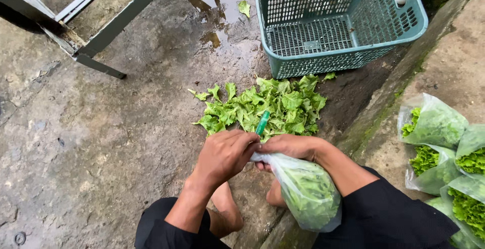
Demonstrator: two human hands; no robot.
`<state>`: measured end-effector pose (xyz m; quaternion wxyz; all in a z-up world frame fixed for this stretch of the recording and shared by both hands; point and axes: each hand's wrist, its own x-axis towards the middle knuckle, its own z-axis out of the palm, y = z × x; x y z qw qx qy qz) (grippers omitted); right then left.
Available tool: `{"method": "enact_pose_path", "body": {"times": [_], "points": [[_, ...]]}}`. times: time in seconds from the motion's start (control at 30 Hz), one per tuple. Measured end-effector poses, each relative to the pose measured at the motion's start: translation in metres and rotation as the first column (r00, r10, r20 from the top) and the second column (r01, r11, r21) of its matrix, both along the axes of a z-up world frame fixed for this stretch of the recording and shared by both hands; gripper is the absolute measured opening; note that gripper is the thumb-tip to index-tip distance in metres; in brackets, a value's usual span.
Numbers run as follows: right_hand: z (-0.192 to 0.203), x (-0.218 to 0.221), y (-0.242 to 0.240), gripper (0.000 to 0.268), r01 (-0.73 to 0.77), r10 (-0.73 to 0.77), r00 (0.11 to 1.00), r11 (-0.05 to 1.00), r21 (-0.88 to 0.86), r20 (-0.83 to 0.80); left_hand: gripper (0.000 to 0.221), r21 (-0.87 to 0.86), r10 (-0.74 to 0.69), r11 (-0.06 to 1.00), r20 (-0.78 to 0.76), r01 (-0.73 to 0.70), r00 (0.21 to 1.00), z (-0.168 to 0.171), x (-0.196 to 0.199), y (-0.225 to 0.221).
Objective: The person places lettuce into plastic bags and seals them using adhesive tape.
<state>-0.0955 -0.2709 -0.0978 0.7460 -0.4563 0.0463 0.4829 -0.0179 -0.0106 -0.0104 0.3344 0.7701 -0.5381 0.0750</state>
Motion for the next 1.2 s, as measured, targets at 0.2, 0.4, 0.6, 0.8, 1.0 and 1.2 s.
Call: {"method": "enact_pose_path", "body": {"times": [0.2,0.4,0.6,0.8,1.0,1.2], "points": [[0.027,0.015,-0.023,0.064,-0.056,0.061,0.996,0.997,-0.062,0.068,0.015,0.004,0.023,1.0,0.018,-0.023,1.0,0.007,-0.001,0.001],[0.034,0.006,-0.02,0.046,0.026,-0.019,0.995,0.998,-0.064,0.1,0.014,0.048,-0.001,0.999,-0.04,0.003,0.999,0.011,-0.004,0.003],[0.029,0.01,-0.024,0.071,-0.008,0.026,0.99,0.991,-0.13,0.138,0.013,0.058,-0.016,0.998,-0.047,0.019,0.999,0.017,-0.002,0.004],[0.015,0.015,-0.029,0.081,-0.014,0.059,0.979,0.975,-0.222,0.197,0.015,0.061,-0.002,0.998,-0.044,0.005,0.999,0.035,0.004,0.013],[0.03,0.004,-0.025,0.069,-0.076,0.106,0.965,0.988,-0.132,0.239,0.028,-0.152,-0.02,0.985,-0.559,-0.078,0.829,0.008,0.023,0.022],[0.064,-0.006,-0.024,0.066,-0.185,0.185,0.939,0.982,-0.028,0.29,0.085,0.173,-0.05,0.977,-0.39,0.126,0.92,0.014,0.014,0.007]]}}
